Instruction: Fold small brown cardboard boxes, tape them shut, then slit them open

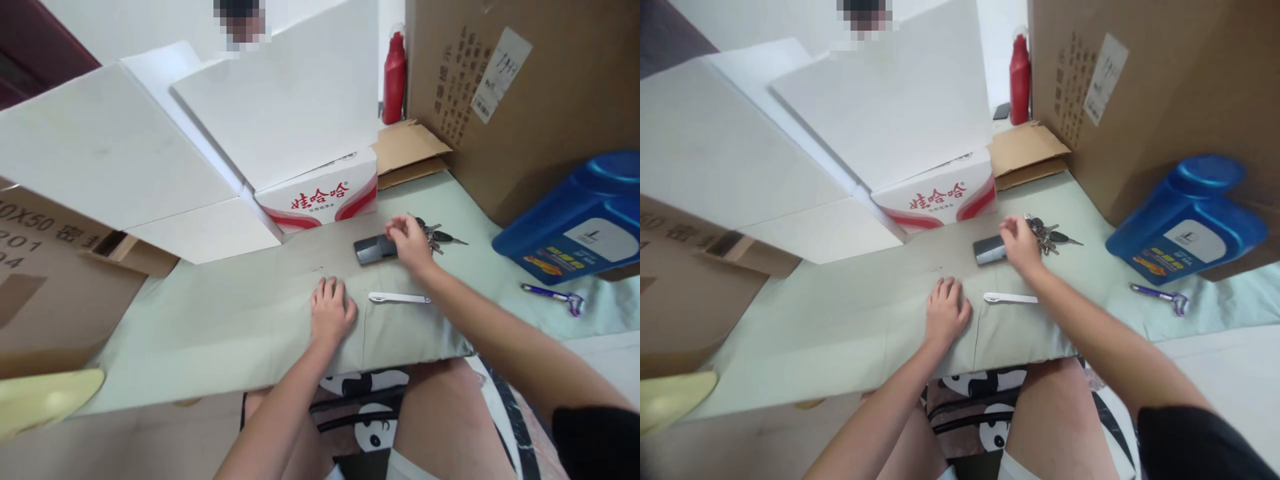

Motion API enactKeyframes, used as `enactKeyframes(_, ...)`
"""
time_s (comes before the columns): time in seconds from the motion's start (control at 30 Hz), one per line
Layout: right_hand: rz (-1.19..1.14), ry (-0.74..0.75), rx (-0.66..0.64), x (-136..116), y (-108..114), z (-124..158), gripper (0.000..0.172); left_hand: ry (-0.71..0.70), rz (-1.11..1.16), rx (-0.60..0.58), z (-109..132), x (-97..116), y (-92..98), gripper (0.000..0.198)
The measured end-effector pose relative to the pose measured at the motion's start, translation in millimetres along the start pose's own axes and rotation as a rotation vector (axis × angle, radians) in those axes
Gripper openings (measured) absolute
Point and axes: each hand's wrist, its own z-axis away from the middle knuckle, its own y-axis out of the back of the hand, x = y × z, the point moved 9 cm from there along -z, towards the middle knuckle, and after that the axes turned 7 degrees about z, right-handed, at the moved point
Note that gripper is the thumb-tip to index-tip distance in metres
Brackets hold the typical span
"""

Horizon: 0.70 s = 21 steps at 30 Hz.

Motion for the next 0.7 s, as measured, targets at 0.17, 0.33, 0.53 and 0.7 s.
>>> enactKeyframes(0.17,0.070,0.060,-0.234,-6.8,-56.9,131.0,0.042,0.073,0.237,0.040,-2.6,-3.3,1.9,0.036)
enactKeyframes(0.33,0.256,0.114,-0.471,-14.6,-127.4,192.8,0.055,0.201,0.367,0.130,3.7,-51.4,27.8,0.045)
enactKeyframes(0.53,0.504,0.346,-0.710,-65.3,-234.0,246.8,0.056,0.302,0.318,0.244,41.7,-173.9,116.9,0.030)
enactKeyframes(0.7,0.619,0.476,-0.810,-93.0,-294.8,294.9,0.049,0.464,0.122,0.343,60.0,-294.4,206.9,0.025)
